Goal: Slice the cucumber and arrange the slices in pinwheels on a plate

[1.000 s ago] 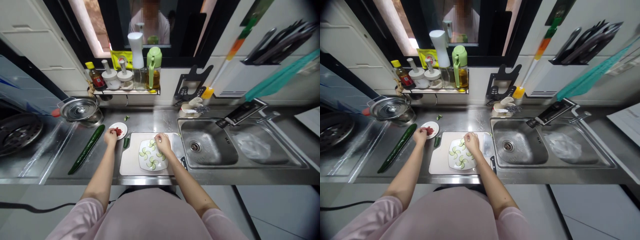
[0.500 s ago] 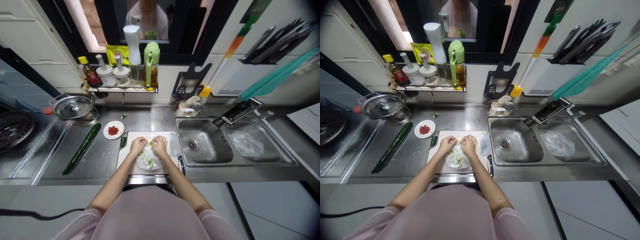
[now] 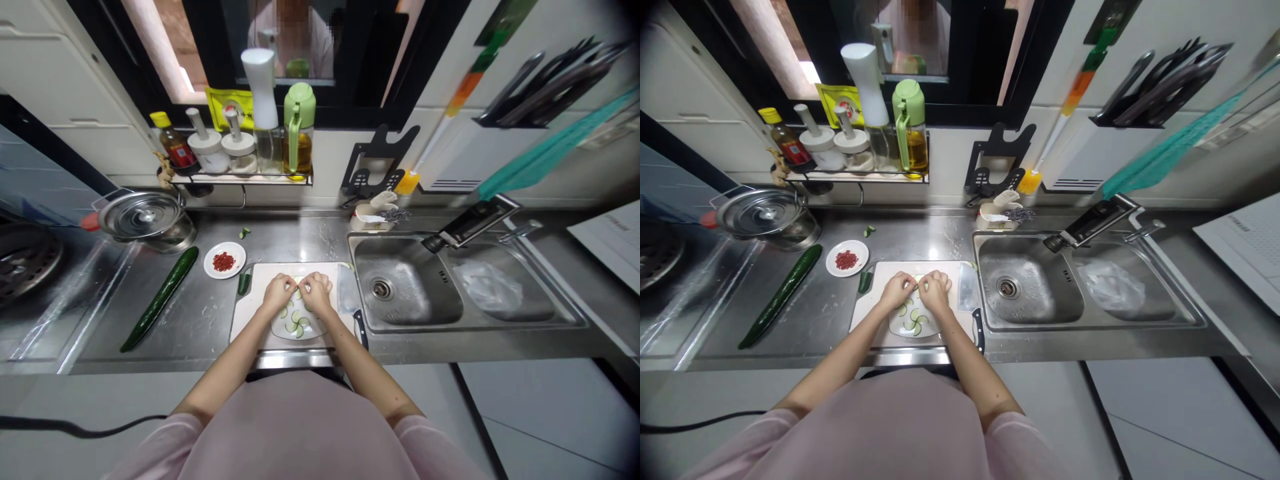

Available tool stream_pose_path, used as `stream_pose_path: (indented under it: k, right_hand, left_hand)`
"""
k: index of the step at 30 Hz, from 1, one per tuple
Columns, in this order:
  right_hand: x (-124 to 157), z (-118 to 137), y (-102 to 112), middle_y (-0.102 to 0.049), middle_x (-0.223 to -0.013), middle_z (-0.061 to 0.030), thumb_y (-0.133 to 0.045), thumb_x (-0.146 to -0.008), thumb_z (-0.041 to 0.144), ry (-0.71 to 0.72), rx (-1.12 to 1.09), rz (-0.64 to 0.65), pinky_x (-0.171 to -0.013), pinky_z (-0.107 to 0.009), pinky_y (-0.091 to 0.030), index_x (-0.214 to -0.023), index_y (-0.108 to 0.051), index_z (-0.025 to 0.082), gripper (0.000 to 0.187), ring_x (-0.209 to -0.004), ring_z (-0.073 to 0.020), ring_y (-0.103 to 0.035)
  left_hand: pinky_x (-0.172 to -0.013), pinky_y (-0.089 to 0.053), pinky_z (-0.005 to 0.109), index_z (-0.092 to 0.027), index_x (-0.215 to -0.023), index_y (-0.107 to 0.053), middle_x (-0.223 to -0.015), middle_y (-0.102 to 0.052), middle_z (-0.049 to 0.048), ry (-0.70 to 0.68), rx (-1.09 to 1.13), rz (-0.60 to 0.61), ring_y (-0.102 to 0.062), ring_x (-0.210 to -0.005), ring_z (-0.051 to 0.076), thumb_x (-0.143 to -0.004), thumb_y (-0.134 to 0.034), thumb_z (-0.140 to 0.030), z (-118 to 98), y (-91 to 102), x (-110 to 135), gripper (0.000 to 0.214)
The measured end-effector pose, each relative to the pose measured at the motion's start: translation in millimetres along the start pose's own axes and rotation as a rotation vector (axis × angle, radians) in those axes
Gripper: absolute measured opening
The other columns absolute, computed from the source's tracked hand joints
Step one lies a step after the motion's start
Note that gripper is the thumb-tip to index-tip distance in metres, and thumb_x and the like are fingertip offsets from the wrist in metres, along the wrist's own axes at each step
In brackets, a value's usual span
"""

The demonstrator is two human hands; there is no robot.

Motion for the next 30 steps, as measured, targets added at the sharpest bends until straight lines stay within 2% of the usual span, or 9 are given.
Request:
stream_pose_path:
  k: [12,18,23,30]
  right_hand:
    - [3.6,4.9,-0.9,-0.056,-0.102,-0.0082,-0.048,-0.087,0.025,0.009,0.067,-0.024,-0.088,-0.039,-0.024,-0.08,-0.064,0.019,0.019,-0.101,-0.0245,-0.038]
    - [4.2,8.4,-2.6,-0.055,-0.104,-0.0093,-0.047,-0.088,0.026,0.006,0.115,-0.032,-0.087,-0.04,-0.024,-0.081,-0.064,0.019,0.02,-0.1,-0.025,-0.039]
    - [5.1,9.1,-4.6,-0.054,-0.105,-0.0101,-0.048,-0.087,0.027,0.017,0.177,-0.038,-0.086,-0.039,-0.024,-0.083,-0.064,0.018,0.018,-0.101,-0.0255,-0.038]
    - [6.2,5.3,-0.9,-0.053,-0.101,-0.008,-0.055,-0.082,0.029,0.018,0.215,-0.111,-0.084,-0.037,-0.023,-0.083,-0.064,0.019,0.013,-0.099,-0.0244,-0.038]
  left_hand:
    - [-0.077,-0.04,0.029,-0.02,-0.089,-0.067,-0.092,-0.065,0.0078,0.051,-0.127,-0.037,-0.058,-0.089,0.02,-0.083,-0.055,-0.027,0.7,1.5,7.4,0.015]
    - [-0.077,-0.038,0.029,-0.022,-0.086,-0.067,-0.087,-0.067,0.0072,0.074,-0.148,0.001,-0.058,-0.089,0.021,-0.082,-0.057,-0.025,-2.9,-2.8,6.9,0.011]
    - [-0.08,-0.038,0.03,-0.022,-0.088,-0.067,-0.092,-0.068,0.0069,0.098,-0.215,0.033,-0.058,-0.093,0.021,-0.085,-0.055,-0.027,-6.0,-6.1,6.4,0.013]
    - [-0.084,-0.038,0.029,-0.023,-0.093,-0.066,-0.096,-0.067,0.0051,0.127,-0.299,0.091,-0.057,-0.097,0.019,-0.088,-0.051,-0.03,-7.9,-10.2,6.5,0.017]
Point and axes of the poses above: each hand's wrist, its own x-axis away from the middle knuckle, its own y-axis out of the back of the hand, z = x × y, the point moved 7 cm from there along -x, towards the middle knuckle
